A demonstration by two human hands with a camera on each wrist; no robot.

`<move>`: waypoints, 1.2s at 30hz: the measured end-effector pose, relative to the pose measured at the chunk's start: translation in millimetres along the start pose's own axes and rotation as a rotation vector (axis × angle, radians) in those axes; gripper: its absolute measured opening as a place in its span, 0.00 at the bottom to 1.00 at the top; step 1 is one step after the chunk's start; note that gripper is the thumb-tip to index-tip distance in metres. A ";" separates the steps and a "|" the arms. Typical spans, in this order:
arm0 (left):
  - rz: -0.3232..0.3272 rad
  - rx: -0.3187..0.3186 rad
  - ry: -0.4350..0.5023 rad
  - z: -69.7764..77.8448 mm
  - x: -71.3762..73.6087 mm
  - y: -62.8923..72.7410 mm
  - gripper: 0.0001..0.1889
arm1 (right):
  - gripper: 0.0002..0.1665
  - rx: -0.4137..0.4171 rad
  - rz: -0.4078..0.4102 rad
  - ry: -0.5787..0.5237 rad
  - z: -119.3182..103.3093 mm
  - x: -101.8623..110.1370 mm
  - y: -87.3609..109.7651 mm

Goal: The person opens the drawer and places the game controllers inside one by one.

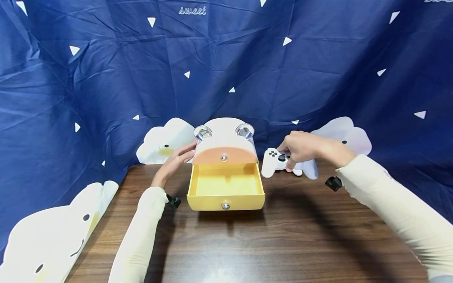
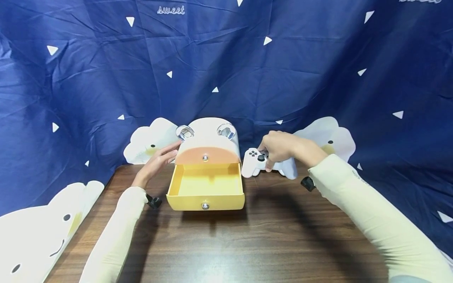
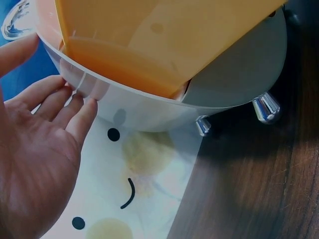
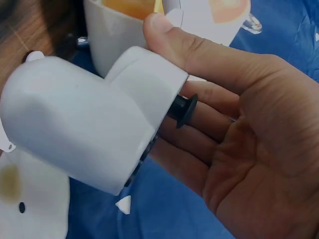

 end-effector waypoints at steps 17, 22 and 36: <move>-0.004 -0.003 0.032 2.5 -2.0 0.3 0.34 | 0.25 0.059 -0.025 0.000 -48.1 22.7 -9.6; 0.004 0.000 0.030 1.3 -2.0 0.4 0.34 | 0.19 0.070 -0.035 0.015 -60.3 26.4 -16.0; 0.001 -0.002 0.036 3.3 -2.2 0.5 0.33 | 0.27 0.161 -0.063 0.074 -96.2 30.1 -35.0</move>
Point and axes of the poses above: each hand's wrist, its own y-axis away from the middle knuckle, its own x-axis out of the back of the hand, z = x × y, the point moved 4 cm from there along -y, towards the middle knuckle, and after that the axes turned 2 degrees about -z, right-handed, at the moved point
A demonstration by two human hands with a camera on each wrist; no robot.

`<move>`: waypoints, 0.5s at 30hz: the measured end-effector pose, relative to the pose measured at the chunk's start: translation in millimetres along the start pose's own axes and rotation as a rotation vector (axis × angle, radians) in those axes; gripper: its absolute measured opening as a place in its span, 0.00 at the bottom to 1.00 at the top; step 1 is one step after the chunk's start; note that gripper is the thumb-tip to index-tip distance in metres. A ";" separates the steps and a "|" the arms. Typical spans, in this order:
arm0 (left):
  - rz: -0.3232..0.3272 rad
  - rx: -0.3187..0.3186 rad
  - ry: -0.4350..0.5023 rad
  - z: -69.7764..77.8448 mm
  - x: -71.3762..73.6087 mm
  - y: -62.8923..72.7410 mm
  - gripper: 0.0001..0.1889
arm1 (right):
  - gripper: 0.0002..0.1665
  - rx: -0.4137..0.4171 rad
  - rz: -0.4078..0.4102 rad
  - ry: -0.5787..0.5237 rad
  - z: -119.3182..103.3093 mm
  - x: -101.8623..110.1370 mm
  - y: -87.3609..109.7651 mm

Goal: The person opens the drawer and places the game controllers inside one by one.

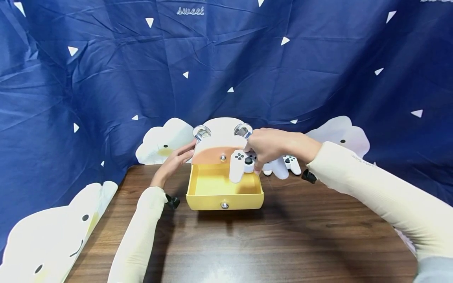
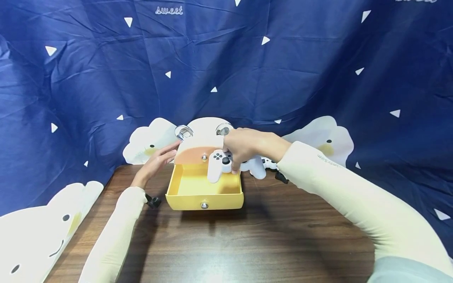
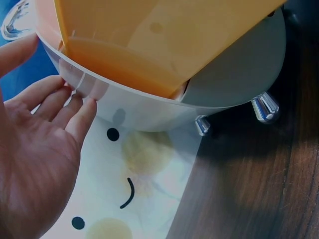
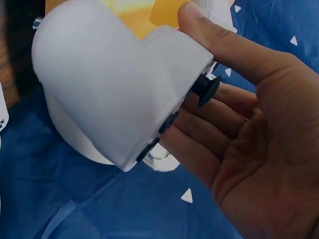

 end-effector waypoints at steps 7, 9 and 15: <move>-0.008 -0.010 -0.025 0.3 0.0 -0.4 0.32 | 0.24 0.035 0.000 0.010 -11.5 -0.5 -13.0; -0.006 -0.007 -0.028 0.1 0.1 -0.6 0.33 | 0.24 0.046 -0.004 0.015 -15.4 -1.2 -17.3; -0.001 0.011 0.005 -0.4 -1.0 -0.8 0.34 | 0.23 0.059 -0.022 0.022 -26.8 -7.9 -30.5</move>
Point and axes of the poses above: each hand's wrist, its own y-axis away from the middle knuckle, its own x-axis out of the back of the hand, z = x × y, the point moved 4 cm from there along -y, towards the middle knuckle, and after that the axes turned 2 degrees about -z, right-handed, at the moved point
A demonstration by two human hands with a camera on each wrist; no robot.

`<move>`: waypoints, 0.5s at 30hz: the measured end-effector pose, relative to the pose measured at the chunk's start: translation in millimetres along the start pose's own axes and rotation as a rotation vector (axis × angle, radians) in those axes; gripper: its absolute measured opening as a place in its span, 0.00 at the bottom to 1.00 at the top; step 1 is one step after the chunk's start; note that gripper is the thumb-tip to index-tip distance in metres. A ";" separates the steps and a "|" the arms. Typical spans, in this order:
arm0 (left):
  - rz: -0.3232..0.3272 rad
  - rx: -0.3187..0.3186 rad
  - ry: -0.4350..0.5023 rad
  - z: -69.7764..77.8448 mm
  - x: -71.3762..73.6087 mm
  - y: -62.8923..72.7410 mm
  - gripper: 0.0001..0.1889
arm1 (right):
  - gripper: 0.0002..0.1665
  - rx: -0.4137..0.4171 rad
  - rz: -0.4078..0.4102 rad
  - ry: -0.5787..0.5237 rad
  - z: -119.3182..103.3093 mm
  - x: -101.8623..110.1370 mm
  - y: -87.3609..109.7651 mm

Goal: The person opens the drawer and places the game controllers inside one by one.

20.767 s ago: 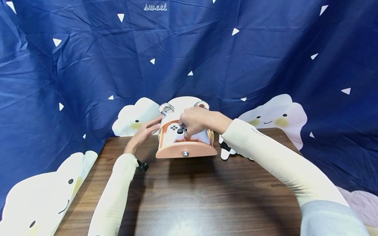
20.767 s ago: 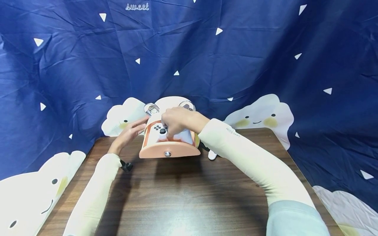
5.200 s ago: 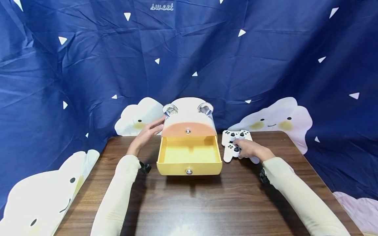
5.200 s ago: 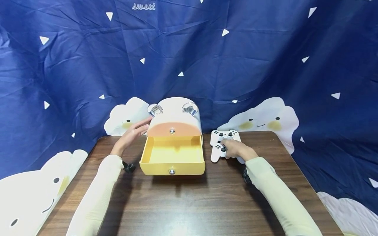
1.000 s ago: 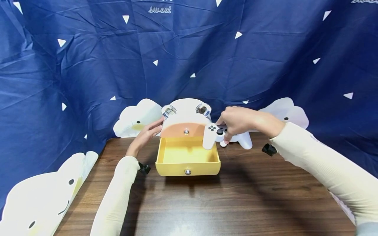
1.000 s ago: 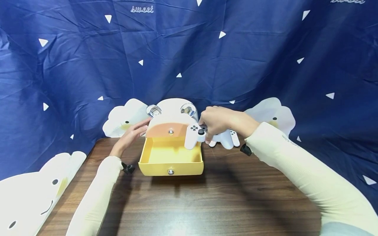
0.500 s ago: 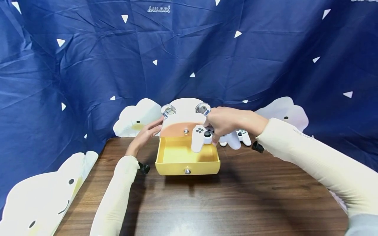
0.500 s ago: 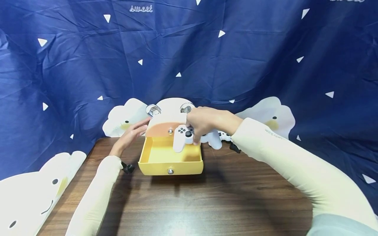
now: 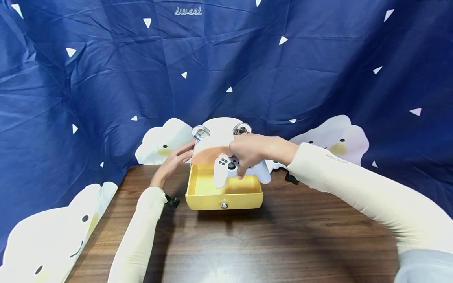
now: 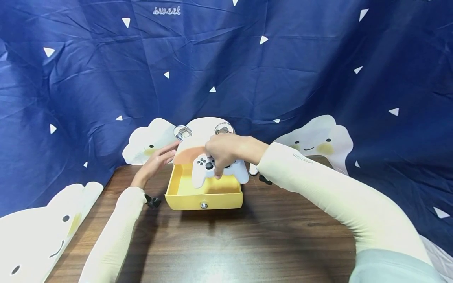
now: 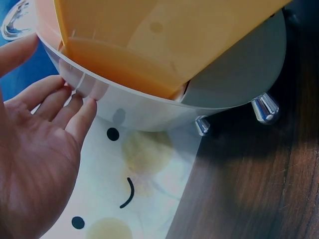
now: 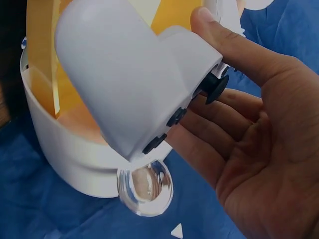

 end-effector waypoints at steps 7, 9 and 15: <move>0.004 0.004 0.016 -0.3 0.7 1.5 0.33 | 0.21 0.015 0.003 0.055 -12.9 -8.7 -17.9; 0.006 0.004 0.019 -0.1 0.6 1.5 0.33 | 0.21 0.005 0.004 0.068 -15.3 -11.8 -22.5; 0.002 0.003 0.019 0.7 0.2 0.5 0.33 | 0.20 -0.018 -0.002 0.075 -18.4 -20.7 -33.1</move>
Point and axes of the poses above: each hand's wrist, its own y-axis away from the middle knuckle, its own x-axis out of the back of the hand, z = x × y, the point moved 4 cm from there along -y, towards the middle knuckle, and after that the axes turned 2 degrees about -z, right-handed, at the moved point
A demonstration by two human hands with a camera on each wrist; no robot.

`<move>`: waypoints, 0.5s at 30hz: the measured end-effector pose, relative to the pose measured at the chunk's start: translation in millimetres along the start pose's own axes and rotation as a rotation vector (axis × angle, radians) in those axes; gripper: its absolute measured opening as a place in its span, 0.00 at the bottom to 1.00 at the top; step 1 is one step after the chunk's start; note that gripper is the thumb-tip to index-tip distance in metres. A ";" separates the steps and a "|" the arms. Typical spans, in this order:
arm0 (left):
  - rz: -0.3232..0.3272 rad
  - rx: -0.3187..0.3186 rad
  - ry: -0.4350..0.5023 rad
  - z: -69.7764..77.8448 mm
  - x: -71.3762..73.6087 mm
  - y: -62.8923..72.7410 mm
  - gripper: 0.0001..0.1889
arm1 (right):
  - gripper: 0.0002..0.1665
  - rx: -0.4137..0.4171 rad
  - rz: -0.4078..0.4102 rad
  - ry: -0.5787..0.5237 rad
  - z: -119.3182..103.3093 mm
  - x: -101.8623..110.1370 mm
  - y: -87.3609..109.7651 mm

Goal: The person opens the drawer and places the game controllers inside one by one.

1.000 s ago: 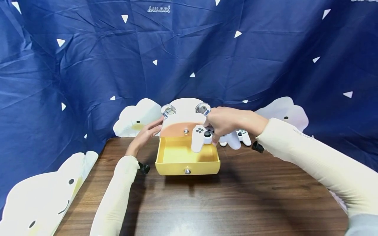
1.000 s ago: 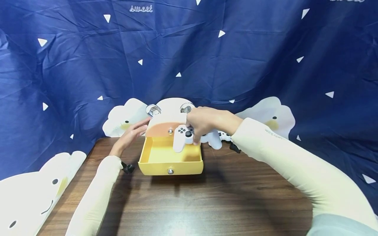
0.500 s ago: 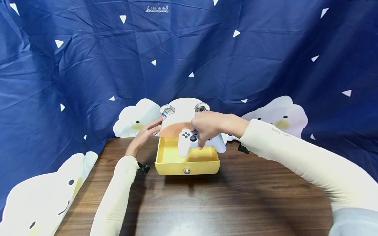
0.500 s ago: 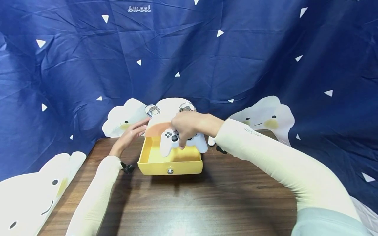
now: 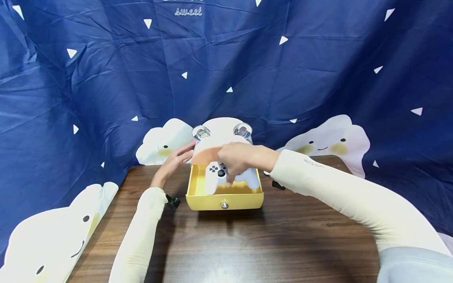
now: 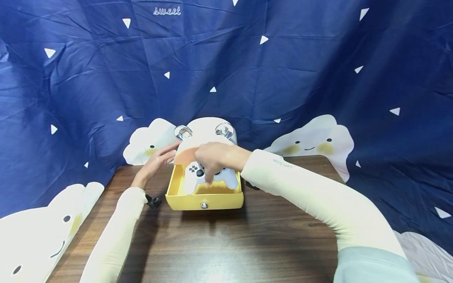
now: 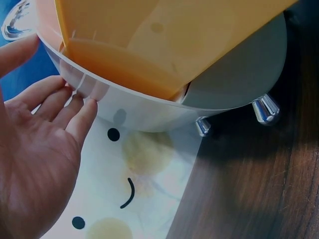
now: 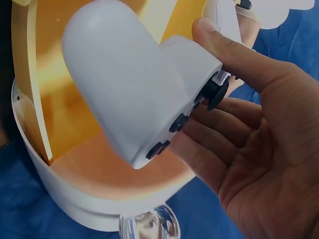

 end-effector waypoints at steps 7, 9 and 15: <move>-0.006 -0.003 0.000 -0.9 -0.4 -0.8 0.33 | 0.21 -0.033 0.001 -0.041 3.0 -9.5 -9.2; -0.008 -0.002 0.005 -0.8 -0.5 -0.6 0.34 | 0.21 -0.035 0.004 -0.044 3.8 -12.2 -11.5; -0.010 0.002 -0.007 -0.4 0.0 -0.8 0.34 | 0.22 -0.046 -0.005 -0.027 5.3 -21.2 -17.2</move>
Point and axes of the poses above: each hand's wrist, its own y-axis away from the middle knuckle, its own x-axis out of the back of the hand, z = x × y, the point moved 4 cm from there along -y, towards the middle knuckle, and after that the axes turned 2 degrees about -z, right-handed, at the moved point
